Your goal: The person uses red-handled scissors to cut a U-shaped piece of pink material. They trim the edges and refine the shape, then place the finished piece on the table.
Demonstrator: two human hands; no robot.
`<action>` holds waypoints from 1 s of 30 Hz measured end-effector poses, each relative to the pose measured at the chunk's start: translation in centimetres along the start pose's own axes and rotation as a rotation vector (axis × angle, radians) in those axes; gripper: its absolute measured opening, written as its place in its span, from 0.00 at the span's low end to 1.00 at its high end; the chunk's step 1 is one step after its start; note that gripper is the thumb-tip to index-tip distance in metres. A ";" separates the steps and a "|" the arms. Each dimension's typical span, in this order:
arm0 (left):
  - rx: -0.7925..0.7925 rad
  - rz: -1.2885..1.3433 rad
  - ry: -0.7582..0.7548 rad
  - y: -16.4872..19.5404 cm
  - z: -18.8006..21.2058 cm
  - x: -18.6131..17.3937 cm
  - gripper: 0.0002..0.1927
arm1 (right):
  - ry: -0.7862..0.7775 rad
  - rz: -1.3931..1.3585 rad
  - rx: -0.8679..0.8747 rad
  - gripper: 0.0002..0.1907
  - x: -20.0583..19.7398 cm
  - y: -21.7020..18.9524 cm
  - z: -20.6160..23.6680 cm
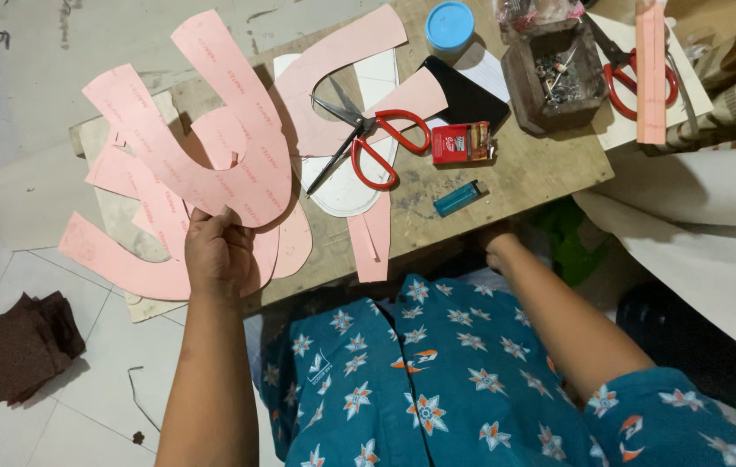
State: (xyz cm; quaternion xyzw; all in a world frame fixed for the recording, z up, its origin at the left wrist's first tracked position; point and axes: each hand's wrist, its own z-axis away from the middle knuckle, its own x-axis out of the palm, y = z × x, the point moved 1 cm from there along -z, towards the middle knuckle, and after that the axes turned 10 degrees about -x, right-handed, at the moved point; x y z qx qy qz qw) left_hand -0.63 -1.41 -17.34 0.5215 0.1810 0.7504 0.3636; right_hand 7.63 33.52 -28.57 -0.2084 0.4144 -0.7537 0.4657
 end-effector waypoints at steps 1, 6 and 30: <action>0.007 -0.002 -0.009 -0.1 0.0 0.0 0.16 | -0.009 -0.060 -0.051 0.18 0.5 -0.2 0.2; 0.033 -0.009 -0.078 -0.1 0.8 0.0 0.16 | -0.098 -0.270 -0.022 0.14 1.2 -2.2 2.9; -0.019 0.257 -0.083 3.3 2.8 -2.4 0.26 | -0.038 -0.469 -0.561 0.19 -22.0 -7.2 9.8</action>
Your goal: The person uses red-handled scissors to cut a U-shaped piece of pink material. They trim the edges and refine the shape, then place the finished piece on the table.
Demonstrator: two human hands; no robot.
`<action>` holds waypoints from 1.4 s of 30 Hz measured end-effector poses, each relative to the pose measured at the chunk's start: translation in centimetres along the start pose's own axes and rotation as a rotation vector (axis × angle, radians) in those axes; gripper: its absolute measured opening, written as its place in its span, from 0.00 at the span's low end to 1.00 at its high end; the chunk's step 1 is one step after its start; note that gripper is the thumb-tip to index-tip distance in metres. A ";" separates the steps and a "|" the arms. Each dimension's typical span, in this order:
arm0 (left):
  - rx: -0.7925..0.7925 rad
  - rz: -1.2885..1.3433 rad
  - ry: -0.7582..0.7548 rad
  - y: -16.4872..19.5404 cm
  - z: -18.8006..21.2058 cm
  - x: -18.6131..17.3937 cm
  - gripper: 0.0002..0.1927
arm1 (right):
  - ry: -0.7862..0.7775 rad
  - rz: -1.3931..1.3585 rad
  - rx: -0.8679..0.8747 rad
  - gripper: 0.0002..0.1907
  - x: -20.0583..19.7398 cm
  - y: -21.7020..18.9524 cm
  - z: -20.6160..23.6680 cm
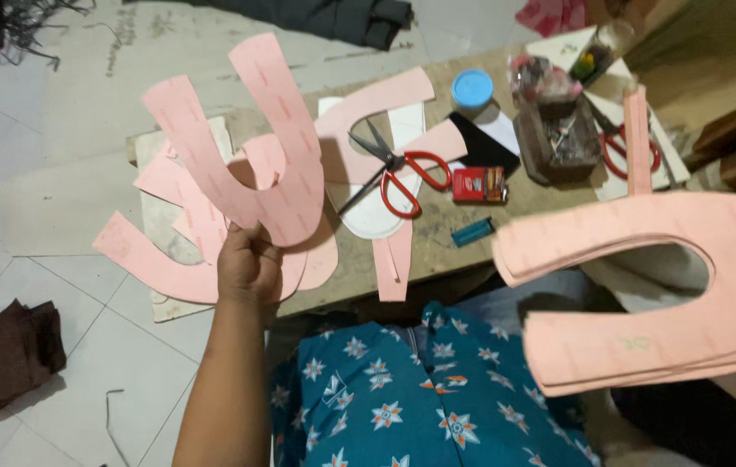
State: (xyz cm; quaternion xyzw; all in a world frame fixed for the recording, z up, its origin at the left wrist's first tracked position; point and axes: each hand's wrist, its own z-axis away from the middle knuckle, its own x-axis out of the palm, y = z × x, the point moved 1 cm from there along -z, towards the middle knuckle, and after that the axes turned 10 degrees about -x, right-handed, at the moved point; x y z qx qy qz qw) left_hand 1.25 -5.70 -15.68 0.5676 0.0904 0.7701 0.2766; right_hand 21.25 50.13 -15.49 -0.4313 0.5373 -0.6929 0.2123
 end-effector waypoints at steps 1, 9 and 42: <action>0.001 0.031 -0.017 0.2 0.3 0.4 0.26 | -0.024 -0.026 -0.023 0.20 1.4 -1.2 -0.3; 0.010 0.194 -0.032 2.4 3.1 2.6 0.27 | -0.207 -0.137 0.197 0.25 23.1 4.6 0.4; 0.022 -0.038 0.078 3.2 -3.5 0.5 0.28 | -0.186 0.080 -0.160 0.13 29.6 8.3 -7.5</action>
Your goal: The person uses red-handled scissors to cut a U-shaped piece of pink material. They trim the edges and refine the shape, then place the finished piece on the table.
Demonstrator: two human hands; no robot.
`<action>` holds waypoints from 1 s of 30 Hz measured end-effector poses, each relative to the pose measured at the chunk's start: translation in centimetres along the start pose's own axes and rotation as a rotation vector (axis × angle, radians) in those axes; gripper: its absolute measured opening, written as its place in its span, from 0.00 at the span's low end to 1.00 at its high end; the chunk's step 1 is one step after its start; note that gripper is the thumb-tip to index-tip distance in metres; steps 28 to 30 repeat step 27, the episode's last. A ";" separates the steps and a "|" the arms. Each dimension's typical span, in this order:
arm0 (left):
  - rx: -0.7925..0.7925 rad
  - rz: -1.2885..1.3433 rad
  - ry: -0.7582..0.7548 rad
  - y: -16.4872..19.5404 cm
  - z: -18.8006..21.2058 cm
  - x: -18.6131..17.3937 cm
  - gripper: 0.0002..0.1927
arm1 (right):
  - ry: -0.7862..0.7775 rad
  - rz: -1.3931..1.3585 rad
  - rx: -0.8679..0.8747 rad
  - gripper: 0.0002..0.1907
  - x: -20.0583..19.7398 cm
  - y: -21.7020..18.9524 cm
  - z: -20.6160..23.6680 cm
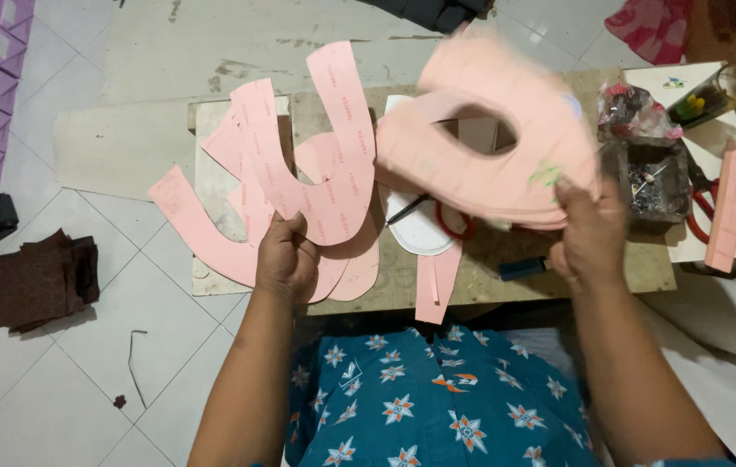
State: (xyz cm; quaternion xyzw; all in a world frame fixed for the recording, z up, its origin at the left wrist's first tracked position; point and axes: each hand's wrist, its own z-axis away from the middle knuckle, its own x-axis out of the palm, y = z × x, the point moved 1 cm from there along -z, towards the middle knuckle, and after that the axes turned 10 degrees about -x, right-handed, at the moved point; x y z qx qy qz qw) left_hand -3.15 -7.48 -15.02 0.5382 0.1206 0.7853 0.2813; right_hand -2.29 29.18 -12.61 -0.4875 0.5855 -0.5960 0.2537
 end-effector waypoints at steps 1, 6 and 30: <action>-0.018 0.020 0.012 0.0 0.0 0.0 0.28 | -0.056 0.088 -0.142 0.10 -0.1 -0.7 -0.1; -0.010 0.049 -0.018 0.0 0.1 0.4 0.28 | -0.242 0.930 -0.740 0.08 -0.6 -2.3 -0.2; -0.028 0.249 -0.290 -3.1 -0.4 4.0 0.21 | -0.434 0.833 -0.453 0.19 -2.0 2.3 8.3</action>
